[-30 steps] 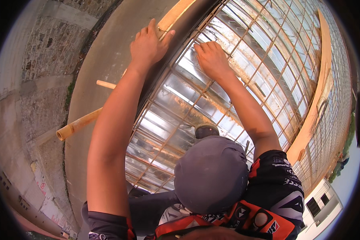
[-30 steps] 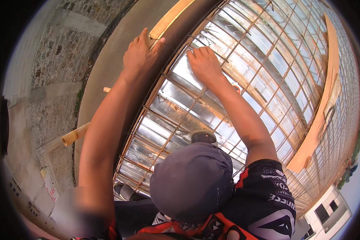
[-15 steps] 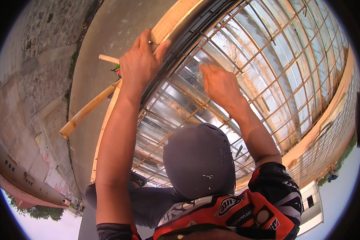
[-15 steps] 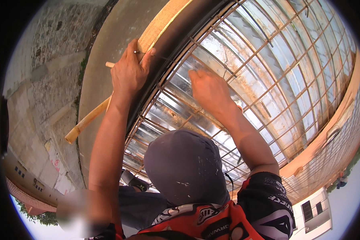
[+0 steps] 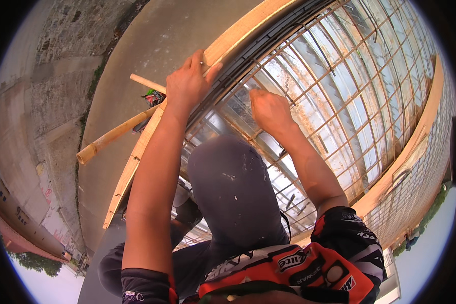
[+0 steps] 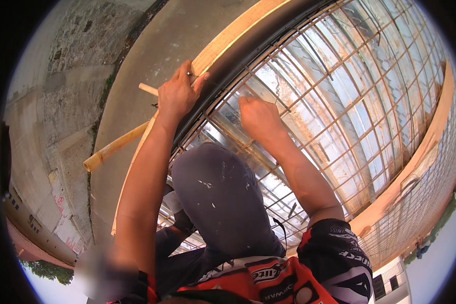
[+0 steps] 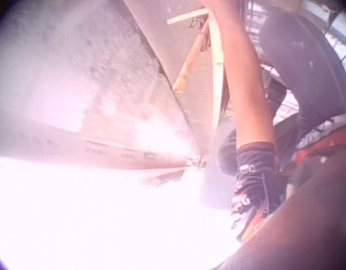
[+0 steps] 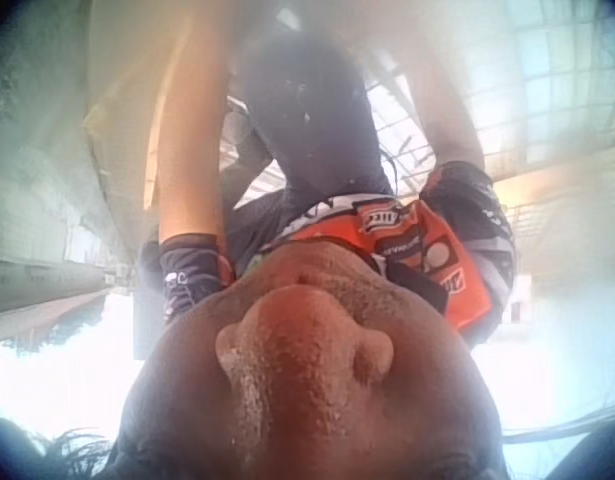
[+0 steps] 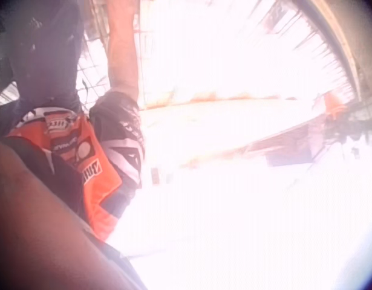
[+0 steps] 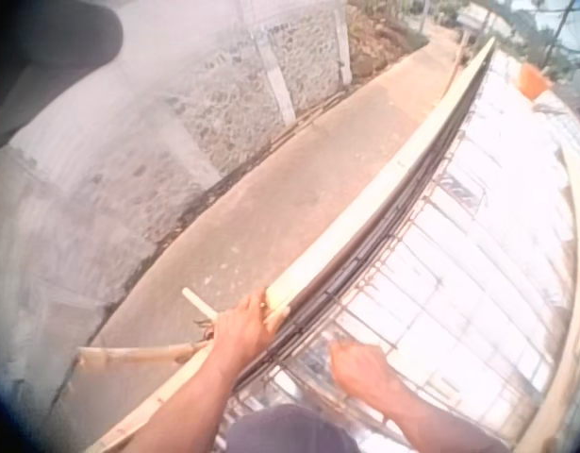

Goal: The person is assembling a curved wooden structure by hand. They repeatedly pick up small metal fasteners, place them into pre-drilled holes along the wooden frame, and bend them to secure the pieces together.

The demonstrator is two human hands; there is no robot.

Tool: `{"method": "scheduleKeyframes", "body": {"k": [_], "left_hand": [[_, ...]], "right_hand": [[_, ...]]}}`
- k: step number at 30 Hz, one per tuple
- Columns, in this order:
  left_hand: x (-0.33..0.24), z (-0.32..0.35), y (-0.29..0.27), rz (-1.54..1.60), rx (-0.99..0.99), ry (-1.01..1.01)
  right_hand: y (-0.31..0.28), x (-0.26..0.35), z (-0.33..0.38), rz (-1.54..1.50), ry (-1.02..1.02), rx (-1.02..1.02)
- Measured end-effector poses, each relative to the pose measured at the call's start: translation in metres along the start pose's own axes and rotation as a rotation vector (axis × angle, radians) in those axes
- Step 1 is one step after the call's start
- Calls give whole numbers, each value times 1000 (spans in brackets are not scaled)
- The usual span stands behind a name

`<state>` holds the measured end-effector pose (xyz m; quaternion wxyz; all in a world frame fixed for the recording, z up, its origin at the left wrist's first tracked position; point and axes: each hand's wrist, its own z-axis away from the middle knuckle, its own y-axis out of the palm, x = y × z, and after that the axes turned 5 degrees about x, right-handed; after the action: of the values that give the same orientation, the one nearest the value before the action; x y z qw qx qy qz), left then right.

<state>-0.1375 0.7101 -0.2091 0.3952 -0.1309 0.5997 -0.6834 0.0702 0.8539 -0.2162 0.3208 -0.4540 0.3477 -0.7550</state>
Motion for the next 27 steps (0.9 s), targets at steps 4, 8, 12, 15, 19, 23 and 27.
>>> {"method": "scheduleKeyframes", "body": {"k": [4, 8, 12, 15, 19, 23, 27], "left_hand": [[-5, -1, -4, -21, 55, -16], [-1, -2, -4, -55, 82, 20], [15, -9, -12, 74, 230, 71], [27, -20, -14, 43, 249, 138], [-9, 18, -40, 237, 58, 187], [-15, 69, 0, 745, 456, -199], [-27, 56, 63, 675, 199, -137]], "right_hand": [[-7, -1, -6, 45, -15, -12], [-2, -2, -4, 31, -65, -75], [-24, -4, -7, 185, -220, 54], [-48, -13, -15, 206, -213, 177], [-66, -24, -6, 225, -190, 297], [-66, -4, -7, 273, -264, 278], [-54, -1, 0, 286, -229, 266]]}}
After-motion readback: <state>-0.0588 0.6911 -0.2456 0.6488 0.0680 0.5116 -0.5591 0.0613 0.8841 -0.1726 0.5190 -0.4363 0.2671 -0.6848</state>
